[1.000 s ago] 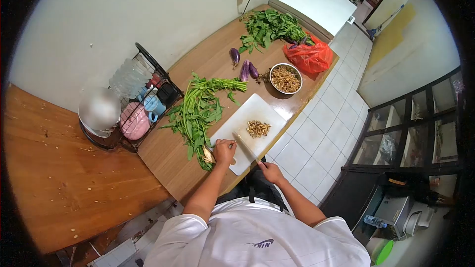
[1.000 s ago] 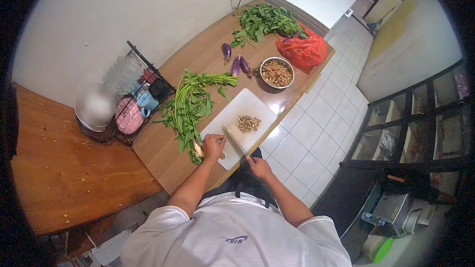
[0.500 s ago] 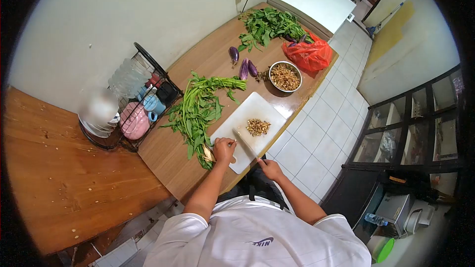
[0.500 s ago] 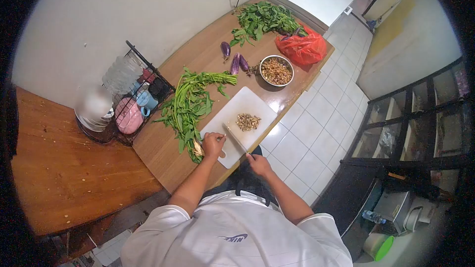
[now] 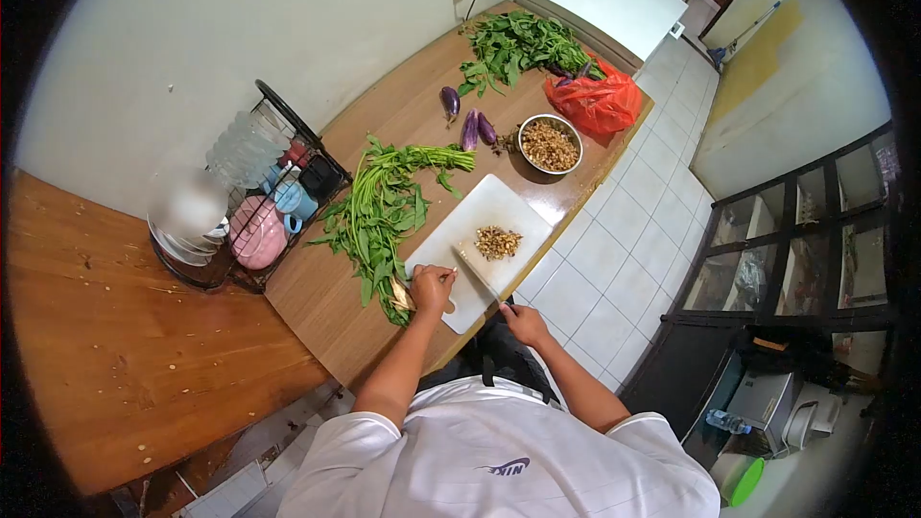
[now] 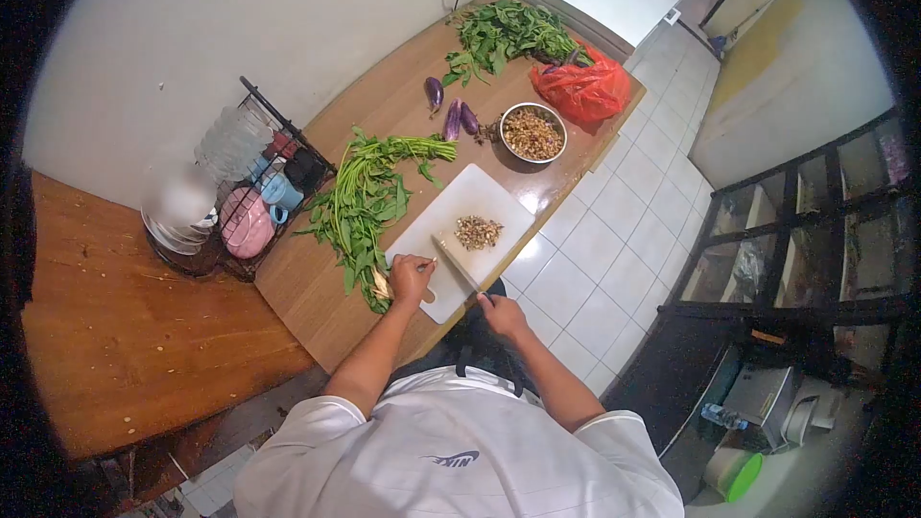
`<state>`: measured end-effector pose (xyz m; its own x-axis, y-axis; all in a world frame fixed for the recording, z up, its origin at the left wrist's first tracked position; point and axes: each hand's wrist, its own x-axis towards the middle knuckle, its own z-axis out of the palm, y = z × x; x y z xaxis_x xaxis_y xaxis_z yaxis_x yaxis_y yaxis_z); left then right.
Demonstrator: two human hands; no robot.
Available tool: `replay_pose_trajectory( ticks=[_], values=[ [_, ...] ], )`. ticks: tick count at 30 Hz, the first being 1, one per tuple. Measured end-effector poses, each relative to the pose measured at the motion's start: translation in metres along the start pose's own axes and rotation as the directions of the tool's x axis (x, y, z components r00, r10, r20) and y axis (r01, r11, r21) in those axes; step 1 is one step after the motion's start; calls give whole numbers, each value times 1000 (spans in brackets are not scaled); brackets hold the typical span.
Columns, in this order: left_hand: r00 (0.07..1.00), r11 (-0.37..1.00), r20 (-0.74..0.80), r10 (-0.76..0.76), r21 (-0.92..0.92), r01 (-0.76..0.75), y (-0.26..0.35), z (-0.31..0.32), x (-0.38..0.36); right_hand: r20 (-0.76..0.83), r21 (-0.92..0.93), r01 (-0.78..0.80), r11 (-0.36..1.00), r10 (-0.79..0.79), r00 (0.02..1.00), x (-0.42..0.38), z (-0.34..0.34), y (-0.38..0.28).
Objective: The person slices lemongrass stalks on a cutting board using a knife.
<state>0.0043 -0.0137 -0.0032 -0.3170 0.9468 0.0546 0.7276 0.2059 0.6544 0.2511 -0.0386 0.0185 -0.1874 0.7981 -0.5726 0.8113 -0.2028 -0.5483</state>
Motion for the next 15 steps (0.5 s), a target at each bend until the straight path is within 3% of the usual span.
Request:
replay_pose_trajectory(
  ticks=[6, 15],
  values=[
    [999, 999, -22, 28, 22, -27, -10, 5, -3, 125, 54, 2, 999, -9, 992, -19, -4, -1],
    [1000, 1000, -24, 5, 18, -4, -3, 1, -3, 65, 83, -44, 996, 39, 997, -14, 9, 4]
  ],
)
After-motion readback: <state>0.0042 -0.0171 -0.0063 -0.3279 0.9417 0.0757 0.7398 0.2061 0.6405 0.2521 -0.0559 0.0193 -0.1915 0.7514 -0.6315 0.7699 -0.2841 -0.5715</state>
